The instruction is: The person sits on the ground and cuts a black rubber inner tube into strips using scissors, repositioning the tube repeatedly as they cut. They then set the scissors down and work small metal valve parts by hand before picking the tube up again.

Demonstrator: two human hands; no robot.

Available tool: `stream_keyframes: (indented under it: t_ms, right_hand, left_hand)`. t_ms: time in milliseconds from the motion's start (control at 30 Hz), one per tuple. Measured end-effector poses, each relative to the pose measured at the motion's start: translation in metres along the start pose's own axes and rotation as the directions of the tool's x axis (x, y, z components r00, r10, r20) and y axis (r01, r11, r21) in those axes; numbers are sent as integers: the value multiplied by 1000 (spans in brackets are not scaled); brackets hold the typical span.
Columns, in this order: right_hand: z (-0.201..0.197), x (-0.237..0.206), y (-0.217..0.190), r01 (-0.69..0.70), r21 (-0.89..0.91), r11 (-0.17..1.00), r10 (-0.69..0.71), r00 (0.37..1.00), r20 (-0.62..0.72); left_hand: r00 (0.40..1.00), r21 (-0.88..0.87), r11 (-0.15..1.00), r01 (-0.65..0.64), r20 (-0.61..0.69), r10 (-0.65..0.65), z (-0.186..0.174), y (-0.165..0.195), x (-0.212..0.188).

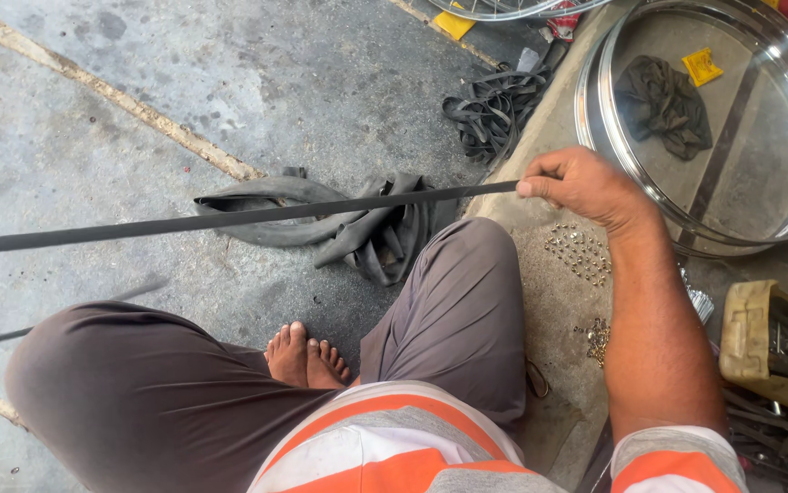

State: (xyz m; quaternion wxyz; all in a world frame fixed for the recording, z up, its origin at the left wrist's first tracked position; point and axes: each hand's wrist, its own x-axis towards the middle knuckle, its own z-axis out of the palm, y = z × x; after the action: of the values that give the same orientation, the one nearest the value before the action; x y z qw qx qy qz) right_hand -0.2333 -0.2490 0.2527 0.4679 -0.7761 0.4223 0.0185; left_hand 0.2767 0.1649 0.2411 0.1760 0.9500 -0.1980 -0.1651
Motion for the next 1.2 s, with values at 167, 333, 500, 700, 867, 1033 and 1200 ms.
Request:
stream_keyframes:
  t_ms: [167, 333, 500, 700, 867, 1033, 1200]
  right_hand:
    - [20, -3, -16, 46, -128, 991, -49, 999, -19]
    - [50, -5, -42, 119, -84, 989, -112, 989, 94]
    - [79, -7, -69, 325, 24, 946, -321, 920, 226]
    - [119, -15, -99, 477, -3, 879, -452, 833, 318]
    - [129, -17, -98, 493, -32, 869, -477, 854, 210]
    - [109, -12, -77, 246, -12, 969, -238, 947, 216]
    - [60, -25, -47, 70, 12, 997, -71, 988, 140]
  left_hand:
    - [1000, 8, 1000, -10, 13, 10, 7, 19, -14]
    - [997, 15, 998, -64, 39, 63, 14, 48, -27]
    - [959, -73, 969, -236, 142, 245, 6, 89, -55]
    - [520, -626, 541, -561, 242, 819, 96, 169, -114]
    - [409, -670, 701, -245, 584, 701, 125, 191, -125]
    - [547, -521, 782, -341, 567, 616, 109, 164, -98]
    - [752, -392, 899, -195, 529, 394, 69, 119, -69]
